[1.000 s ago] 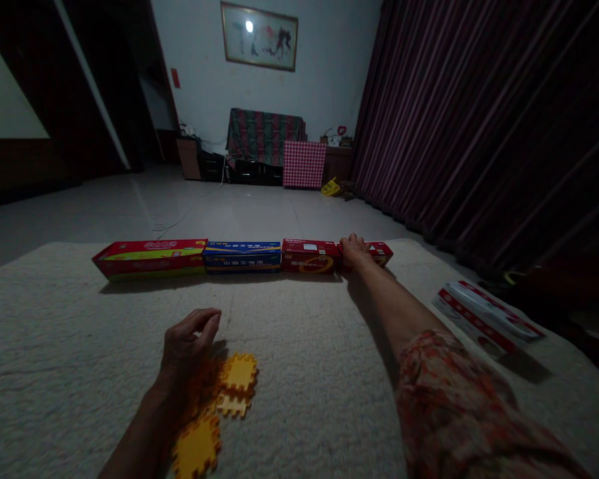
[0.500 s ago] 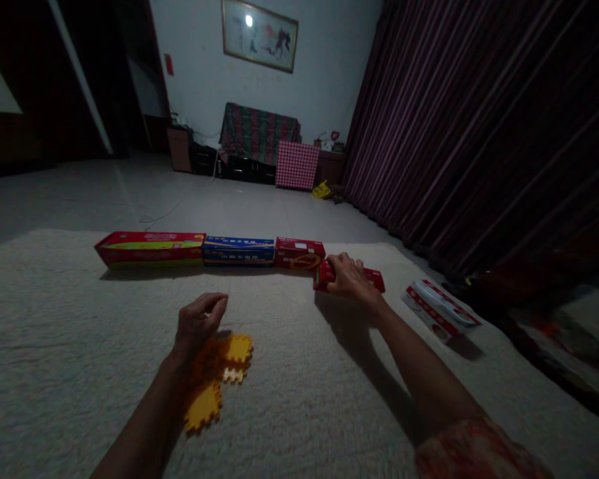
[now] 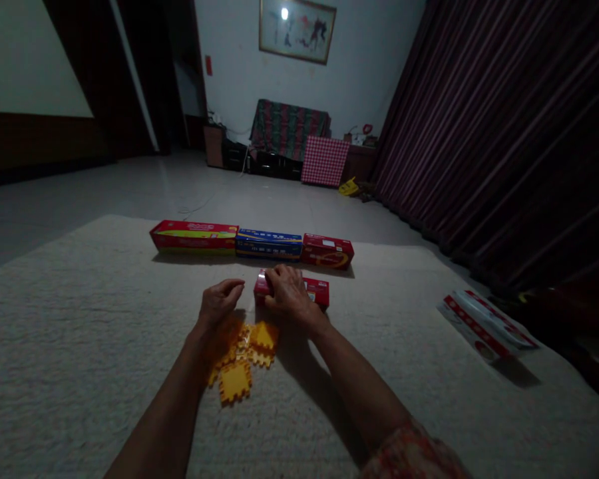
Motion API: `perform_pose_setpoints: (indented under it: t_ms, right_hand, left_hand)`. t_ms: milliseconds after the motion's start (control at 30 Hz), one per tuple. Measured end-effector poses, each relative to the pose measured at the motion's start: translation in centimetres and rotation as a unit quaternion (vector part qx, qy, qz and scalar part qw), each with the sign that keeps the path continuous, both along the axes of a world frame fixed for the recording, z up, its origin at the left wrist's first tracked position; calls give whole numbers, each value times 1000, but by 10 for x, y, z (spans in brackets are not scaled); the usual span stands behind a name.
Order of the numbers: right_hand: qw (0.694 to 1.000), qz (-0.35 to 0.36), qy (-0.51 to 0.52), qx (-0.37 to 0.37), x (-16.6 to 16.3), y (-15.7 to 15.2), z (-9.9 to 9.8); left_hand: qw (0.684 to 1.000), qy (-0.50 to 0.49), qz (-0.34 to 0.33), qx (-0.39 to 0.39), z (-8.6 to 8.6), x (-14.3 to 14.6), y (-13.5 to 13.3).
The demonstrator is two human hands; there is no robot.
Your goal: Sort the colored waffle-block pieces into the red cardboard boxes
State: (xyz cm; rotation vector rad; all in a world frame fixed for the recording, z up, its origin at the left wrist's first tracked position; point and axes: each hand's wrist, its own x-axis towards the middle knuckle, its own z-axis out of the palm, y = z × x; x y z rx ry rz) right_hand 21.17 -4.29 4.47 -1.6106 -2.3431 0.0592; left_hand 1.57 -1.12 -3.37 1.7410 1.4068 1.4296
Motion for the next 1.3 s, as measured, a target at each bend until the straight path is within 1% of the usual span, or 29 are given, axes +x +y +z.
perform_pose_setpoints:
  t_ms: [100,200,233,300,367,433,500,633,733,833,933,1033,1167,1300]
  right_hand:
    - [999,32,19,-2,-20,-1,-3]
    - [997,65,38,6,-22,-4,-4]
    - [996,71,56,13,-17,-5,-4]
    - [992,59,106,32,2,-4,-2]
    - [989,16,140,46,27,-2,0]
    - [989,-16,141,45,50,-2,3]
    - [991,-17,129,32,66,-4,3]
    - [995,-11,99,14,72,-9,-5]
    - [995,-4,100,10,69,-9,-12]
    - [995,15,99,13,66,-10,-11]
    - [995,43,90,-8,63,-12,-4]
    - [995,49,82,-13,59,-12,0]
    - [995,67,80,-2,59,-7,-8]
    - [992,88,93,5,64,-2,-17]
  left_hand:
    - [999,-36,-20,-29,2,-15,2]
    - [996,-53,-59,-48,7,-22,-2]
    - [995,-55,-68,-47,8,-22,-3]
    - [995,-61,-76,-28,10,-20,-5]
    - [995,-66,-74,2,11,-16,-6]
    - [994,-70,-75,32,13,-11,-6]
    - [993,-63,-81,64,14,-7,-6]
    - [987,9,-87,136,15,-1,-5]
    - [976,93,-69,186,14,3,-4]
    - [963,164,-51,210,13,9,-4]
    - [956,198,-60,210,13,11,-4]
    - [951,220,-83,201,14,9,-1]
    - [943,256,-115,180,21,6,7]
    - [929,302,-162,142,35,6,13]
